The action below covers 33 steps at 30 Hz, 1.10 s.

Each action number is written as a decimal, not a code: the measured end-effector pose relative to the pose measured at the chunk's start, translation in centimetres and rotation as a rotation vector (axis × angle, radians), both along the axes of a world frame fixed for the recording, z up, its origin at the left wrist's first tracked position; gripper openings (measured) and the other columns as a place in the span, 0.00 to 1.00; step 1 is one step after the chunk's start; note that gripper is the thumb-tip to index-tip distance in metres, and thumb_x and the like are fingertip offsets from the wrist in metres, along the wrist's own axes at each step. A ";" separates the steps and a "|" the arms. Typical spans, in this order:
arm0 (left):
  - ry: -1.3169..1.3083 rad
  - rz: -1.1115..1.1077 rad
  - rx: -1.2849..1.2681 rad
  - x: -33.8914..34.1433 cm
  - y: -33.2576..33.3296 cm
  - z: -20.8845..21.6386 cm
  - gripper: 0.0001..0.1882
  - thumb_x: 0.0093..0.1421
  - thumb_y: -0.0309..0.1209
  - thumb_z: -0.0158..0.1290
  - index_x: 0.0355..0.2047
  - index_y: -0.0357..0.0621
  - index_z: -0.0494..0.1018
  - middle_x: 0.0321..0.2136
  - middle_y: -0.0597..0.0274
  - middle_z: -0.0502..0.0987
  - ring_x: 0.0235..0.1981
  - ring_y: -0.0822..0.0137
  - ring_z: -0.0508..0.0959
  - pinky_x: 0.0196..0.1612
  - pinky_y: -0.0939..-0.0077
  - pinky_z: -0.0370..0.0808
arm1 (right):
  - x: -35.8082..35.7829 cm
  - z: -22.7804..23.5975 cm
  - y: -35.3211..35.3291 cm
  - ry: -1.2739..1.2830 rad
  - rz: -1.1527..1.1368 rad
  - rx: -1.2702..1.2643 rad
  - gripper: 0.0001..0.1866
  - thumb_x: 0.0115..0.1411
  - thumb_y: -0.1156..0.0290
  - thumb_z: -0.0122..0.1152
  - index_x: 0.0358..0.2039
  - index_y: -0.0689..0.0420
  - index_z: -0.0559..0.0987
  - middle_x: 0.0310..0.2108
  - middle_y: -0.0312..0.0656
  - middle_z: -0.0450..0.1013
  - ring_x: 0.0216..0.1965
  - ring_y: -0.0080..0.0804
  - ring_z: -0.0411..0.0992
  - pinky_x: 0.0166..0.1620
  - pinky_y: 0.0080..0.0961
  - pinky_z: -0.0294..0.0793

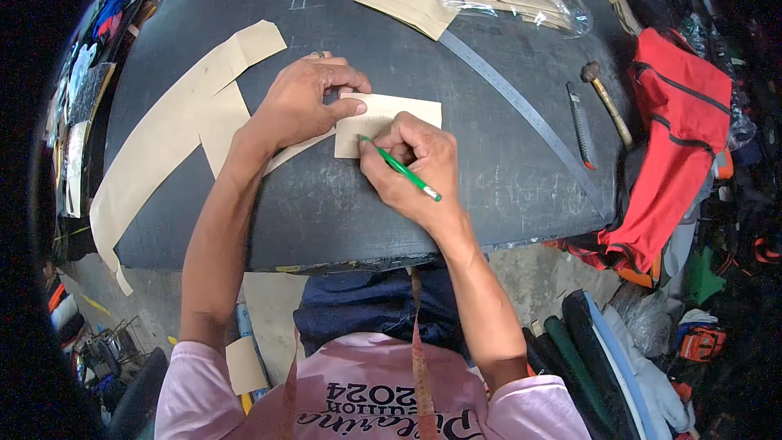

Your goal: Marking measurements and patterns on cardboard pieces using a pencil and a ruler.

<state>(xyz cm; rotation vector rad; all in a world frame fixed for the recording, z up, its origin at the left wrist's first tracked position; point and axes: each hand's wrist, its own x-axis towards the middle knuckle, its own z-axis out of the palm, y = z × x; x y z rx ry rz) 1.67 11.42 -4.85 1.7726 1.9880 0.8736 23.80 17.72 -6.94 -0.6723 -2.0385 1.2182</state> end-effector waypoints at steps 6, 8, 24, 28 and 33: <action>0.017 -0.029 0.037 -0.2 0.2 -0.5 0.12 0.61 0.34 0.69 0.43 0.45 0.86 0.38 0.58 0.85 0.44 0.53 0.81 0.53 0.60 0.77 | 0.1 -0.7 -0.2 0.065 -0.001 -0.006 0.16 0.60 0.84 0.74 0.23 0.60 0.74 0.24 0.34 0.75 0.27 0.15 0.70 0.31 0.18 0.68; 0.014 -0.018 0.045 -0.2 0.2 -0.6 0.12 0.62 0.35 0.69 0.43 0.45 0.86 0.38 0.58 0.85 0.43 0.53 0.81 0.54 0.60 0.77 | 0.0 -0.7 -0.1 0.031 0.001 0.061 0.16 0.60 0.85 0.74 0.23 0.61 0.74 0.24 0.34 0.76 0.27 0.15 0.71 0.31 0.18 0.69; 0.023 0.010 0.006 0.1 0.2 -0.2 0.13 0.62 0.35 0.69 0.46 0.45 0.87 0.37 0.59 0.84 0.41 0.58 0.81 0.51 0.63 0.78 | 0.0 -0.8 0.0 -0.030 0.007 -0.003 0.11 0.61 0.80 0.75 0.25 0.62 0.80 0.25 0.34 0.78 0.25 0.15 0.68 0.30 0.21 0.67; 0.040 0.009 0.003 0.0 0.2 -0.2 0.13 0.62 0.34 0.69 0.45 0.45 0.87 0.37 0.58 0.84 0.41 0.58 0.81 0.50 0.63 0.78 | -0.4 -0.5 -0.1 -0.030 -0.026 0.063 0.11 0.60 0.80 0.75 0.24 0.61 0.79 0.25 0.34 0.77 0.26 0.15 0.67 0.30 0.22 0.67; 0.023 -0.010 0.045 -0.2 0.3 -0.6 0.12 0.62 0.33 0.69 0.44 0.43 0.86 0.36 0.58 0.84 0.41 0.57 0.81 0.51 0.63 0.78 | -0.2 -0.6 0.0 -0.033 0.017 0.040 0.12 0.60 0.81 0.74 0.24 0.60 0.78 0.25 0.33 0.77 0.26 0.15 0.68 0.31 0.22 0.68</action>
